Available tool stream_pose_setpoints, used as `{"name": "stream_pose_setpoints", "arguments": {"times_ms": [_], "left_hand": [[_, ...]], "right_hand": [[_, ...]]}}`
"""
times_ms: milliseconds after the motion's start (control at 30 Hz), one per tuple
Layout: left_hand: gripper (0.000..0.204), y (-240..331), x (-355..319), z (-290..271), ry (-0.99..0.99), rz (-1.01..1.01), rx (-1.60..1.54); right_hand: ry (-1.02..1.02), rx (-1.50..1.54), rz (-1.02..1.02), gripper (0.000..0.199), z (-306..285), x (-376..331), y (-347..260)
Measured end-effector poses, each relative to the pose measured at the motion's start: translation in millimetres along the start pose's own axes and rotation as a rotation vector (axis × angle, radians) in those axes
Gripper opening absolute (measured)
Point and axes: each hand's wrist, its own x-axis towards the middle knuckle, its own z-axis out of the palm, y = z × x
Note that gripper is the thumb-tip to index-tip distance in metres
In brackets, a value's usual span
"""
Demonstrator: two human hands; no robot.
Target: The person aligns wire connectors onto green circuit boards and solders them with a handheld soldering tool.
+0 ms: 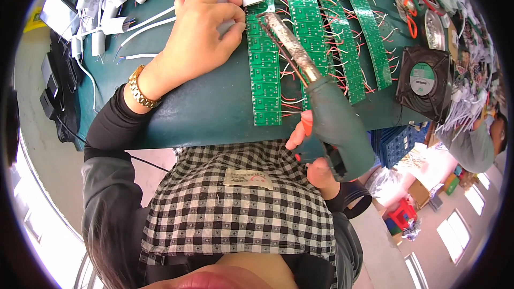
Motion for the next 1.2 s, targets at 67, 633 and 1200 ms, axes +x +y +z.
{"name": "stream_pose_setpoints", "arguments": {"times_ms": [67,633,1200], "left_hand": [[0.009,0.3,-0.1,-0.6,-0.009,-0.002,0.003],[0.005,-0.8,1.8,5.1,0.063,0.020,-0.037],[0.006,0.1,1.3,1.5,-0.010,0.003,-0.001]], "right_hand": [[-0.006,-0.009,0.027,0.085,0.7,1.4,-0.4],[-0.082,0.062,0.049,0.066,-2.6,-3.3,15.5],[0.039,0.104,-0.014,0.088,-5.5,-9.1,20.1]]}}
